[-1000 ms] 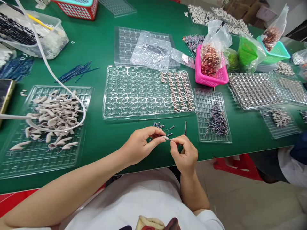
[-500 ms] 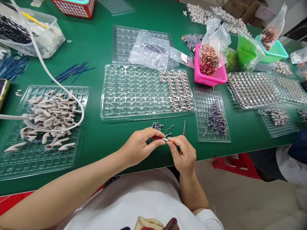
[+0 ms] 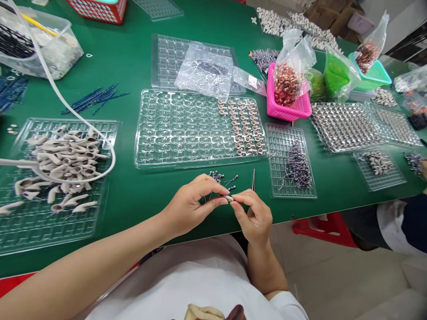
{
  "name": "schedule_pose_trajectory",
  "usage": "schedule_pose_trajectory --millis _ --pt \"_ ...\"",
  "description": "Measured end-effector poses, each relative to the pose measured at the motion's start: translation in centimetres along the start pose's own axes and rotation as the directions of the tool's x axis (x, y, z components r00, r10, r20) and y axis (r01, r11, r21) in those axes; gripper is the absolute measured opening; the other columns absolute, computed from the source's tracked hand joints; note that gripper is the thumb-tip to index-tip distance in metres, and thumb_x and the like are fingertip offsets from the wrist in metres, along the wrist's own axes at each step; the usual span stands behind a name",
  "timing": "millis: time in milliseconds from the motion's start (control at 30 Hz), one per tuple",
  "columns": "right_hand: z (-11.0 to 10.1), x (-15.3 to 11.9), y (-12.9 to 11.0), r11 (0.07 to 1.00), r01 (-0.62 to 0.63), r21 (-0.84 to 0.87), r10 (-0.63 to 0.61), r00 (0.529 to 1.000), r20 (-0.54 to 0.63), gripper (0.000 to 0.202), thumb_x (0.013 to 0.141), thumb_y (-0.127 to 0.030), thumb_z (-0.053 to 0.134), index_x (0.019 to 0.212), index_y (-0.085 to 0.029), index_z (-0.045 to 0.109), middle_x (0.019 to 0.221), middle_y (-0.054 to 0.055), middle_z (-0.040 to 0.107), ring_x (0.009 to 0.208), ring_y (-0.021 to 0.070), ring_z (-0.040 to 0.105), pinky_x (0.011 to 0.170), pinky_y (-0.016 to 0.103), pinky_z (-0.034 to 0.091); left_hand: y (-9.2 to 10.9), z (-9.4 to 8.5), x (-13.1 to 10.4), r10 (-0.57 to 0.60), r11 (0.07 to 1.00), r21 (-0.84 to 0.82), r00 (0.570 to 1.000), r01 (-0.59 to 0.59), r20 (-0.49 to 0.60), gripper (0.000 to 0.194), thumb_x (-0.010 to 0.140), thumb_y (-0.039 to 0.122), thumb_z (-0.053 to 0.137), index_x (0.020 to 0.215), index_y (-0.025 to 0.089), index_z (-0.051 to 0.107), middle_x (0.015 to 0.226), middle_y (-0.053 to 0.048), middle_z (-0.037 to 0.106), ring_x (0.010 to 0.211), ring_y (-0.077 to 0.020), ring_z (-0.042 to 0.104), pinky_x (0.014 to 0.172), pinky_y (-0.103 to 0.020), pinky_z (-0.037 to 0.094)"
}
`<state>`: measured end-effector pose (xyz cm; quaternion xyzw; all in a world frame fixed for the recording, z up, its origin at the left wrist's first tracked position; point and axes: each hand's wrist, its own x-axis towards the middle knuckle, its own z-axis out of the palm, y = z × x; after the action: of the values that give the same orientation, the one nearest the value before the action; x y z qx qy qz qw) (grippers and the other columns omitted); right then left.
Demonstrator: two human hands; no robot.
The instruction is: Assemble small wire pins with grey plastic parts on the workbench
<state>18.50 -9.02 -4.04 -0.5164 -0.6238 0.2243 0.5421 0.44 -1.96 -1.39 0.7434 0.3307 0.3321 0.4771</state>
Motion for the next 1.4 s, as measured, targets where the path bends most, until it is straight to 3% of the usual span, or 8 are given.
schedule_pose_trajectory --millis 1167,1400 --pt "-0.06 -0.07 0.56 0.974 0.172 -0.148 -0.171 0.985 0.014 0.030 0.084 -0.008 0.070 0.106 -0.028 0.067 0.089 0.001 0.076 0.076 0.0166 0.071 0.068 0.035 0.056 -0.01 -0.01 -0.04 0.063 0.998 0.014 0.998 -0.062 -0.018 0.009 0.087 0.016 0.070 0.094 0.021 0.073 0.081 -0.003 0.073 0.081 -0.0171 0.059 0.071 -0.028 0.053" --pt "-0.03 -0.03 0.57 0.964 0.197 -0.181 -0.199 0.980 0.012 0.031 0.085 -0.008 0.069 0.108 -0.029 0.066 0.092 0.002 0.076 0.076 0.0164 0.071 0.067 0.034 0.055 -0.02 -0.01 -0.13 0.016 0.999 0.028 0.999 -0.015 -0.029 0.007 0.087 0.020 0.071 0.093 0.021 0.075 0.080 -0.004 0.070 0.081 -0.0172 0.060 0.071 -0.028 0.053"
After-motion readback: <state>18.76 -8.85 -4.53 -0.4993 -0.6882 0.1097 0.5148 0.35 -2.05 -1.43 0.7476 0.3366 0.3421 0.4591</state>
